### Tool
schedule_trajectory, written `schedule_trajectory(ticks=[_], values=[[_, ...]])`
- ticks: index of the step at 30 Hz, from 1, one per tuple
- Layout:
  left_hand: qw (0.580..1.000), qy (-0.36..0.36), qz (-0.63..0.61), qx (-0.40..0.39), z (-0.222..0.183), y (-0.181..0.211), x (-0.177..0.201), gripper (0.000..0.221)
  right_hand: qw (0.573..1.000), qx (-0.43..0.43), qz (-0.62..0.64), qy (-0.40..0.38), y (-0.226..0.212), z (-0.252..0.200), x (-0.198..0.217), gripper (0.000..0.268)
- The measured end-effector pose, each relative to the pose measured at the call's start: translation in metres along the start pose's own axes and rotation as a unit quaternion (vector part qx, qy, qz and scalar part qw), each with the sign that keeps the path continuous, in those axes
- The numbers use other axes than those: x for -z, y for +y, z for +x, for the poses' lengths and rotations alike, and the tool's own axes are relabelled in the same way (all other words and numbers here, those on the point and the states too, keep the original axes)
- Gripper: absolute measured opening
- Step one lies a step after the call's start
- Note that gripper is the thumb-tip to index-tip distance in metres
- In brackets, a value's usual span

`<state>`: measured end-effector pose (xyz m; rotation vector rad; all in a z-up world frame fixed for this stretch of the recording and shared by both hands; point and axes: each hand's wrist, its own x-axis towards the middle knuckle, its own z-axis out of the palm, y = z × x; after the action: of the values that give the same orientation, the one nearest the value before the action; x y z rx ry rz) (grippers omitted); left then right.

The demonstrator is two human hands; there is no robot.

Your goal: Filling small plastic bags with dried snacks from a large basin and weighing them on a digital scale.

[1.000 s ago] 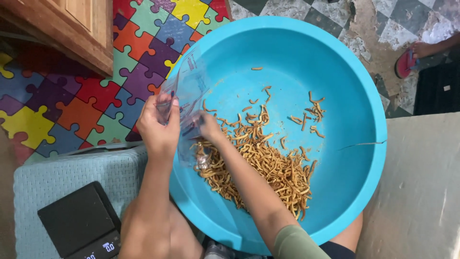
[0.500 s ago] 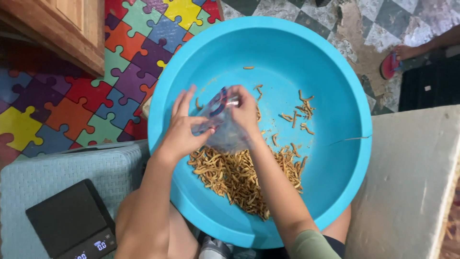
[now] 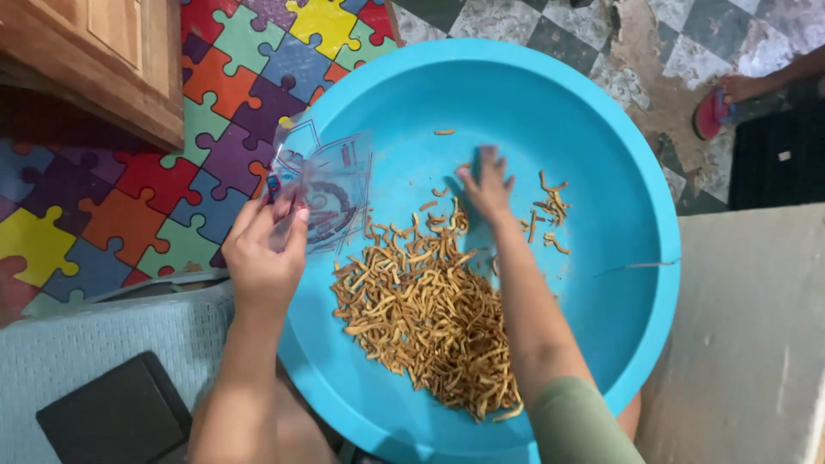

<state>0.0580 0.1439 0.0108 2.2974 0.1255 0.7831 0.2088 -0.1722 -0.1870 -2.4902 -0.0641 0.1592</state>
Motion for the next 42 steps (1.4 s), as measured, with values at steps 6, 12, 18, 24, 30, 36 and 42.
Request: schedule_trajectory(ticks=[6, 12, 18, 24, 30, 36, 42], values=[[1.000, -0.019, -0.006, 0.003, 0.010, 0.008, -0.004, 0.010, 0.967, 0.200, -0.044, -0.153, -0.120, -0.040, -0.026, 0.074], [0.999, -0.041, -0.011, -0.015, 0.011, 0.013, -0.011, 0.014, 0.855, 0.483, -0.017, -0.188, -0.131, -0.116, -0.055, 0.051], [0.998, -0.058, -0.006, -0.026, 0.005, 0.004, -0.010, 0.016, 0.801, 0.479, 0.035, -0.357, -0.120, -0.185, 0.028, 0.058], [0.996, -0.079, -0.028, -0.010, 0.002, 0.026, -0.006, 0.013, 0.729, 0.268, 0.021, -0.629, -0.115, -0.180, 0.144, 0.040], [0.997, -0.073, -0.035, -0.017, 0.000, 0.027, -0.010, 0.012, 0.956, 0.162, -0.106, -0.222, 0.011, -0.044, 0.142, 0.034], [0.997, -0.072, -0.021, -0.020, 0.004, 0.018, -0.015, 0.012, 0.954, 0.172, -0.245, 0.014, 0.132, -0.055, 0.072, 0.061], [0.996, -0.075, -0.040, 0.010, 0.006, 0.023, -0.011, 0.012, 0.847, 0.026, -0.148, -0.510, 0.035, -0.141, 0.144, 0.051]])
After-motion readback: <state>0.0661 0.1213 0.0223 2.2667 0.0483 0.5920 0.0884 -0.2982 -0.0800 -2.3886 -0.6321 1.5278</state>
